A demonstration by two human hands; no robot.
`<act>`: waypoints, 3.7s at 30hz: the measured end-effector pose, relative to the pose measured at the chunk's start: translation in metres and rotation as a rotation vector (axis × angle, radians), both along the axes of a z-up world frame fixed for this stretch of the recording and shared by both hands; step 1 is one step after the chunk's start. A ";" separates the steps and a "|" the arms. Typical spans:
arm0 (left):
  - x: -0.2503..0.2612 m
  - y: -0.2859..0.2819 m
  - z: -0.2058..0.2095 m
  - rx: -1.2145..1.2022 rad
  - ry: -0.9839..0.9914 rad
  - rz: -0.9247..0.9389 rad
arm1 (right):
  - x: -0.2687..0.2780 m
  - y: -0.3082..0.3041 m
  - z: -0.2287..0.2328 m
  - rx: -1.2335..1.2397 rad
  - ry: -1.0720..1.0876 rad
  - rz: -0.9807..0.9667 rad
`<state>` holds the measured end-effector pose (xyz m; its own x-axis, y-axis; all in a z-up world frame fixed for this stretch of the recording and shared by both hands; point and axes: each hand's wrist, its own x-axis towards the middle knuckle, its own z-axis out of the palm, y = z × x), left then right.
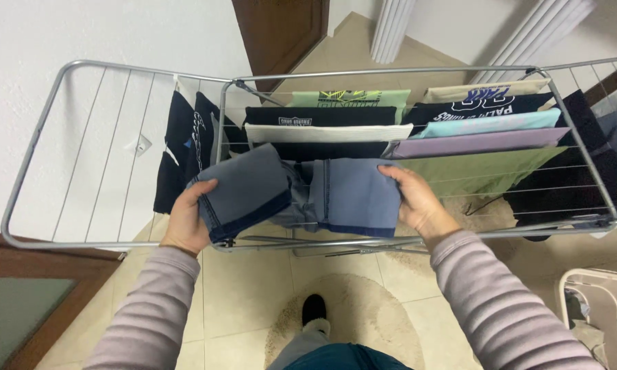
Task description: The person folds a pair of gray jeans and a green t-shirt on a metal drying rack, then places them into a white laundry bin. The person repeats the process with another pair of gray jeans, folding them neatly before placing them in the bin.
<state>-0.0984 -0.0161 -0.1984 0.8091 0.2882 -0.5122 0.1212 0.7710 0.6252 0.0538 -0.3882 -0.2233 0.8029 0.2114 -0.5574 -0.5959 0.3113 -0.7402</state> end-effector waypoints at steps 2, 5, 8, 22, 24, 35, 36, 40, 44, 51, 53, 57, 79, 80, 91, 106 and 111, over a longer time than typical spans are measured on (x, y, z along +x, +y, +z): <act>-0.014 -0.002 -0.023 0.010 0.031 -0.012 | -0.022 0.000 0.013 -0.014 0.021 0.013; -0.039 -0.008 -0.045 0.026 0.083 -0.027 | -0.045 -0.005 0.005 -0.020 0.057 0.032; -0.065 -0.021 -0.055 0.028 0.118 -0.034 | -0.062 -0.014 -0.009 -0.001 0.082 0.042; -0.163 -0.083 -0.070 0.028 0.186 -0.012 | -0.151 -0.057 -0.075 0.006 0.210 0.102; -0.175 -0.091 -0.075 0.026 0.230 0.009 | -0.161 -0.064 -0.093 0.004 0.230 0.126; -0.239 -0.093 -0.105 0.074 0.325 -0.135 | -0.220 -0.087 -0.109 0.026 0.231 0.202; -0.244 -0.090 -0.115 0.075 0.345 -0.125 | -0.222 -0.090 -0.117 0.005 0.231 0.193; -0.269 -0.074 -0.171 0.130 0.414 -0.121 | -0.226 -0.103 -0.148 -0.094 0.267 0.219; -0.282 -0.073 -0.165 0.374 0.830 -0.345 | -0.229 -0.117 -0.145 -0.488 0.293 0.403; -0.266 -0.065 -0.182 0.445 0.794 -0.460 | -0.208 -0.147 -0.196 -0.618 0.212 0.477; -0.248 -0.061 -0.192 0.484 0.766 -0.482 | -0.197 -0.140 -0.185 -0.622 0.200 0.458; -0.205 -0.056 -0.209 0.625 0.604 -0.532 | -0.171 -0.126 -0.171 -0.638 0.090 0.424; -0.009 -0.089 -0.153 1.649 -0.103 -0.899 | -0.063 -0.075 -0.101 -1.151 -0.618 0.479; -0.004 -0.091 -0.152 1.710 -0.115 -0.889 | -0.059 -0.072 -0.103 -1.181 -0.698 0.464; 0.038 -0.094 -0.170 2.357 -0.668 -0.907 | -0.024 -0.090 -0.153 -1.404 -1.389 0.627; 0.085 -0.130 -0.188 2.146 -0.716 -1.198 | 0.016 -0.071 -0.167 -1.281 -1.727 0.914; 0.086 -0.131 -0.205 1.970 -0.669 -1.171 | 0.027 -0.068 -0.169 -1.152 -1.708 1.064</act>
<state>-0.0120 -0.1468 -0.4030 0.8010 -0.5984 -0.0198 -0.5523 -0.7513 0.3613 0.0807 -0.4561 -0.3924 0.3603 0.9262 0.1110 0.9281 -0.3440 -0.1423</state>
